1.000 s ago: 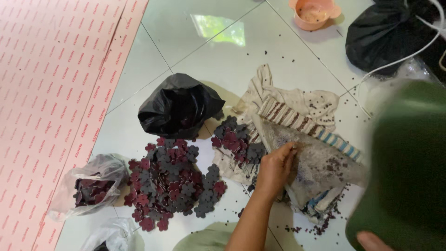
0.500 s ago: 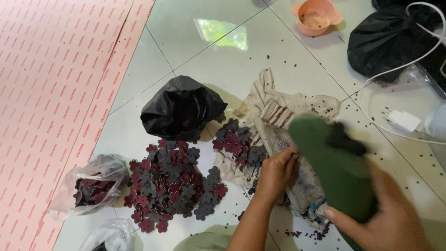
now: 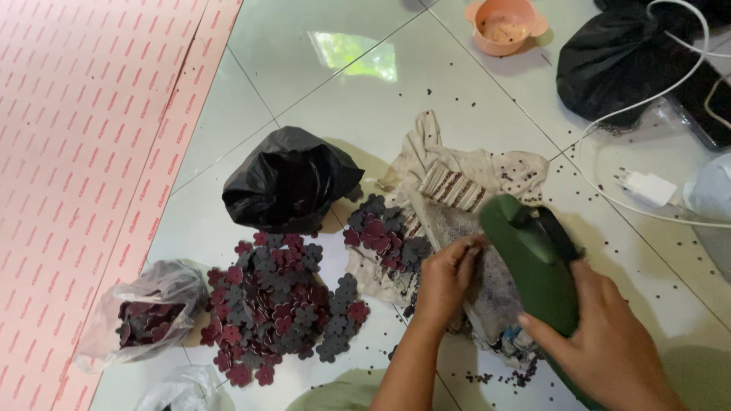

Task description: The person sits on the floor and uses a green hand press cutter to punch flower shapes from dark fabric pieces. They place a piece of fabric under the press, press the handle down to cut a flower shape, then set the cut flower onto a growing pile beside them, repeating the cycle.

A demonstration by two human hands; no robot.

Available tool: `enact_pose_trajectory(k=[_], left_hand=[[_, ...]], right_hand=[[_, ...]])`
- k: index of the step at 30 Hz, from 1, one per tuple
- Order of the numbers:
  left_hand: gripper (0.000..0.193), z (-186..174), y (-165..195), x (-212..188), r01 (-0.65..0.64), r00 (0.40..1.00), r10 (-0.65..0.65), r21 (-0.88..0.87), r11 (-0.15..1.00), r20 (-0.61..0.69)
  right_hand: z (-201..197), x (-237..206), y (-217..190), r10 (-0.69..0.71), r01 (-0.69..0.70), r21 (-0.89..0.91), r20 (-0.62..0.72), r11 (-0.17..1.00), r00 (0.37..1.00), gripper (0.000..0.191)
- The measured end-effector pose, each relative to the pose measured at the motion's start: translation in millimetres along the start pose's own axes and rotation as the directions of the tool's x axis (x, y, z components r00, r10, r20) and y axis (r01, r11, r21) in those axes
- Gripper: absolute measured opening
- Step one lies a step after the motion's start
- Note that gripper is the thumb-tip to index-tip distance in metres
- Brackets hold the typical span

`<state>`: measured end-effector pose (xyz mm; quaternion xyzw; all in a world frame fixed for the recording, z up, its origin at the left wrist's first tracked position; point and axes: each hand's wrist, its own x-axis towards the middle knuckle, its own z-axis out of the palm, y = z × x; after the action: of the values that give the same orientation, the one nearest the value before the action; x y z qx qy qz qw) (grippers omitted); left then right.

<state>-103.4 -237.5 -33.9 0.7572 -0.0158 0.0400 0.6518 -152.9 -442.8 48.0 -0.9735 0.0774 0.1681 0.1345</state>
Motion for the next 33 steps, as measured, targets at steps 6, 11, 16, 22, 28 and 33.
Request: enact_pose_trajectory(k=[6,11,16,22,28,33], left_hand=[[0.019,0.9,5.1,5.9,0.093,0.994,-0.092,0.007,0.996,-0.050],[0.015,1.4,-6.6,11.0,0.250,0.942,-0.326,-0.477,0.843,-0.082],[0.016,-15.0,-4.3,12.3,0.161,0.945,-0.142,0.043,0.986,-0.295],[0.019,-8.5,15.0,9.1,-0.182,0.973,0.229,0.569,0.802,-0.012],[0.018,-39.7,40.2,15.2,0.060,0.994,0.013,0.649,0.758,-0.108],[0.031,-123.2,60.4,4.1,0.458,0.879,-0.366,0.758,0.464,-0.307]], right_hand=[[0.2,-11.8,-8.9,0.068,-0.060,-0.052,0.169,0.997,0.983,0.114],[21.6,-10.3,7.5,-0.016,0.019,-0.029,0.092,0.999,0.996,0.111],[23.3,-1.1,34.9,0.158,-0.189,0.225,0.150,0.956,0.976,0.114],[28.2,11.3,39.8,0.080,-0.081,0.098,0.015,0.992,0.997,0.117],[54.0,19.3,46.7,0.037,-0.039,0.139,0.014,0.989,0.999,0.120],[60.3,21.9,54.6,-0.055,0.060,0.141,-0.043,0.988,0.998,0.120]])
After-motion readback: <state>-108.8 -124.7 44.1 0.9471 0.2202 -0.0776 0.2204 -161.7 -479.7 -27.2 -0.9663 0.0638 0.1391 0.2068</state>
